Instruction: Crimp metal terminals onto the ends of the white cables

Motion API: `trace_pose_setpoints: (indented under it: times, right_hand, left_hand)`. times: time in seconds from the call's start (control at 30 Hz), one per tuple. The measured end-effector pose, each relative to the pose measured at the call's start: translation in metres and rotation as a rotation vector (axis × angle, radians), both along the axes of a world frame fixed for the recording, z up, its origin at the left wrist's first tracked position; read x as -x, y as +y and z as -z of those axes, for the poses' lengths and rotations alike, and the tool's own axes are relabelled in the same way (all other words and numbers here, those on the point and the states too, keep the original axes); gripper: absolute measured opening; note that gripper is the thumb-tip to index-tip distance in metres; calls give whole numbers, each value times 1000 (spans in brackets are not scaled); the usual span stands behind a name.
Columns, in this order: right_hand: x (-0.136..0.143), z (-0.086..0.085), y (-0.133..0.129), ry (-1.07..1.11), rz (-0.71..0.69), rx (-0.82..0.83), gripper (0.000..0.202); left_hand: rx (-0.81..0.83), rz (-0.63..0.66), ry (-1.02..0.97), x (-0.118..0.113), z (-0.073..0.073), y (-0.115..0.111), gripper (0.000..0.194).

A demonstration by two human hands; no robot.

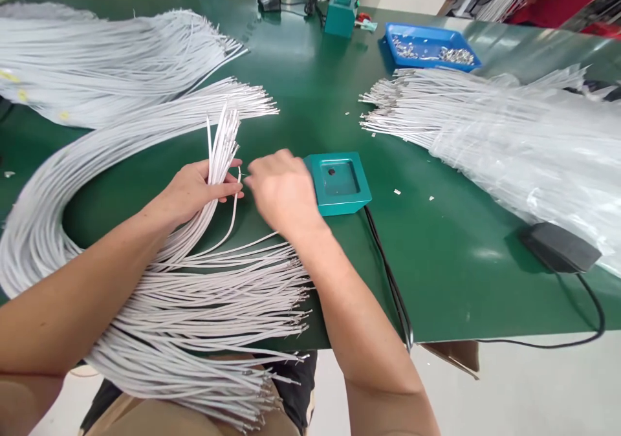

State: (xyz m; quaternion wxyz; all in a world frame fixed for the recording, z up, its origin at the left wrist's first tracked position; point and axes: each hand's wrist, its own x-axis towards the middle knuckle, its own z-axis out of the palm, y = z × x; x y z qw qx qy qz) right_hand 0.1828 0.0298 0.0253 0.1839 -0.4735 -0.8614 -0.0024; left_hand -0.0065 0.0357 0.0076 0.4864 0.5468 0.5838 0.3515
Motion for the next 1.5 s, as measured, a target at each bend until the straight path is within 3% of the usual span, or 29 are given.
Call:
trace_pose_setpoints:
  times: [0.1,0.17,0.27,0.43,0.53,0.6,0.67,0.8,0.93,1.07,1.27,1.5]
  right_hand:
    - [26,6,-18,-36,-426,108,24]
    - [39,15,-28,-93,-502,85,21]
    - [46,21,-38,-122,-456,169,20]
    - [35,3,-35,23,-356,725,20]
    - [21,-3,-17,361,-138,882,26]
    - [13,-2,-4,666,86,837,21]
    - [10,2,6,940,200,798,9]
    - [11,10,11,1286,175,853,20]
    - [13,17,11,1453,153,831,26]
    - [13,18,11,1472,124,812,29]
    - [13,16,10,1427,80,832,24]
    - [12,18,10,1459,-2,939,18]
  left_hand:
    - [27,9,-132,3,3,1,42]
    - [80,31,-218,3,2,1,32]
    - [152,47,-278,2,-2,0,33]
    - [185,11,-264,5,-3,2,43]
    - [134,33,-241,7,2,3,42]
    - [78,33,-198,7,5,3,43]
    - [34,27,-131,6,6,1,43]
    - [27,76,-27,2,-3,-4,39]
    - [70,114,-128,2,-11,-6,43]
    - [7,10,-200,1,-10,-5,39]
    - [-55,-3,-100,-5,-3,-5,27]
    - [-16,23,-208,-9,-7,-5,29]
